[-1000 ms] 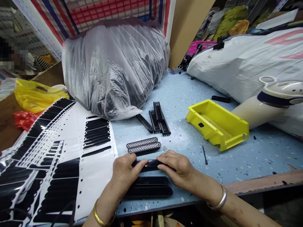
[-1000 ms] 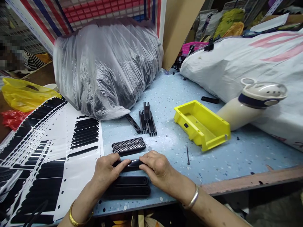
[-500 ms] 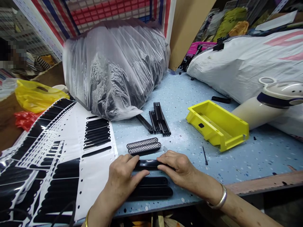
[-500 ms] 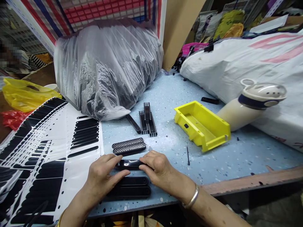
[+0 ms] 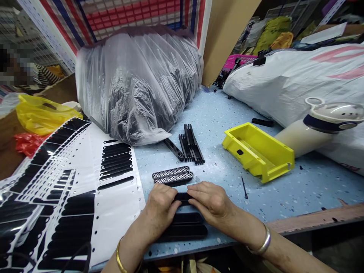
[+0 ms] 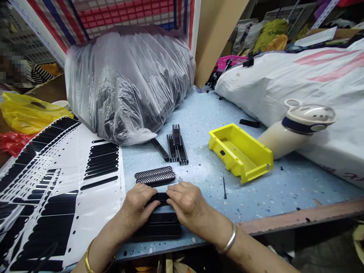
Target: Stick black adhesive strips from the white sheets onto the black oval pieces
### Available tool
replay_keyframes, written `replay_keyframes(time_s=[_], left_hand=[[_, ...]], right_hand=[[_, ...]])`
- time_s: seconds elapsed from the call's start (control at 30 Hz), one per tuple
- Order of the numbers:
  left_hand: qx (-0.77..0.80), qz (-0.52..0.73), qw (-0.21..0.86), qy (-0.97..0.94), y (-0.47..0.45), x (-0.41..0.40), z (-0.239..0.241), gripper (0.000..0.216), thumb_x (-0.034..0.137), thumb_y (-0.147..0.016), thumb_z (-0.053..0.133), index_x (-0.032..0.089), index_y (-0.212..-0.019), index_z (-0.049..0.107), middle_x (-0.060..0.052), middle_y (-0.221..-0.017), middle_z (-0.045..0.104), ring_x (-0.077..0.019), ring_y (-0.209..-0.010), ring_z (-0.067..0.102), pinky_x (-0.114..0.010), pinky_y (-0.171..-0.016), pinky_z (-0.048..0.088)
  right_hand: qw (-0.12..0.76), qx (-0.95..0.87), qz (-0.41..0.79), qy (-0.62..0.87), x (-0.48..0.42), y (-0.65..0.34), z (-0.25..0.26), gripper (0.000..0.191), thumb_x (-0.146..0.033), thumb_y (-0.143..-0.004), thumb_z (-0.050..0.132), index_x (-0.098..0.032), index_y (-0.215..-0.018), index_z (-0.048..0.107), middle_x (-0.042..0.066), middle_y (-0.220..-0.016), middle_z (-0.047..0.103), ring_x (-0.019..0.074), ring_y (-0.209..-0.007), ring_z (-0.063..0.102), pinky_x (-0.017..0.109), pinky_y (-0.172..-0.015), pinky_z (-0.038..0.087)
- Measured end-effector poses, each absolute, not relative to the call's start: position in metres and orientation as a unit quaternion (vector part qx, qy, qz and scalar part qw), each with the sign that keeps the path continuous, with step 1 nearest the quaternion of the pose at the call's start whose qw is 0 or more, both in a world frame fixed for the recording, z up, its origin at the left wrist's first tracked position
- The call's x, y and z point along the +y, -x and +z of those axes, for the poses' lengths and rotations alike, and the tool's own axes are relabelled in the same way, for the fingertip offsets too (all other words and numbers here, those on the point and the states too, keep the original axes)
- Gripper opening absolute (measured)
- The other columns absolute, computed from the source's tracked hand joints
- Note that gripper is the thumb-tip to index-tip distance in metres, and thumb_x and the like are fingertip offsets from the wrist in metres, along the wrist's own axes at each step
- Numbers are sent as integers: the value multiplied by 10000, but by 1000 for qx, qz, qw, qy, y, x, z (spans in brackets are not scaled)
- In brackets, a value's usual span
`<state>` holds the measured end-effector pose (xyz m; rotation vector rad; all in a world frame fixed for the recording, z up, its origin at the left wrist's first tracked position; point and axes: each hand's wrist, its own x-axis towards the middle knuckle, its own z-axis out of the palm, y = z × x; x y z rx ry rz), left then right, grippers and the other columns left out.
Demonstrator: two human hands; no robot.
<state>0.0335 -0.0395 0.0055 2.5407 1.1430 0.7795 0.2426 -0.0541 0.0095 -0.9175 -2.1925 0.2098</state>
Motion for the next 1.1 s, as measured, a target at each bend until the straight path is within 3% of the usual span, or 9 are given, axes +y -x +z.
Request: replay_keyframes(time_s=[0.2, 0.4, 0.63, 0.8, 1.1], left_hand=[[395, 266, 147, -867, -34, -40, 6, 120, 56, -740, 696, 155, -782, 643, -59, -718, 670, -240, -685, 636, -375, -632, 549], [411, 315, 184, -835, -20, -39, 7, 250, 114, -735, 743, 143, -971, 667, -87, -871, 738, -241, -779, 684, -361, -683, 580], [476, 364, 192, -777, -6, -41, 5, 144, 144, -860, 591, 174, -900, 725, -75, -835, 760, -218, -762, 705, -342, -694, 572], [475, 370, 233, -764, -7, -40, -2, 179, 128, -852, 589, 195, -789, 742, -47, -734, 735, -192, -695, 677, -307, -641, 547], [464, 394, 264, -748, -5, -40, -8, 174, 135, -848, 608, 212, -831, 764, -44, -751, 726, -179, -722, 669, -291, -656, 544]], right_hand=[[334, -860, 83, 377, -55, -243, 11, 201, -75, -904, 527, -147, -1014, 679, 113, -919, 742, 234, -831, 689, 381, -744, 570], [304, -871, 86, 376, -55, -247, 7, 179, -115, -931, 523, -154, -1013, 677, 101, -901, 734, 218, -784, 684, 363, -709, 539], [308, -873, 81, 370, -53, -247, 7, 171, -121, -937, 532, -150, -1034, 670, 105, -903, 738, 217, -774, 678, 356, -701, 528], [295, -873, 101, 376, -51, -249, 9, 148, -142, -930, 548, -169, -971, 687, 79, -834, 725, 198, -729, 665, 329, -680, 520], [308, -883, 48, 352, -51, -237, 28, 190, -110, -950, 501, -150, -909, 682, 100, -846, 723, 205, -760, 664, 340, -692, 495]])
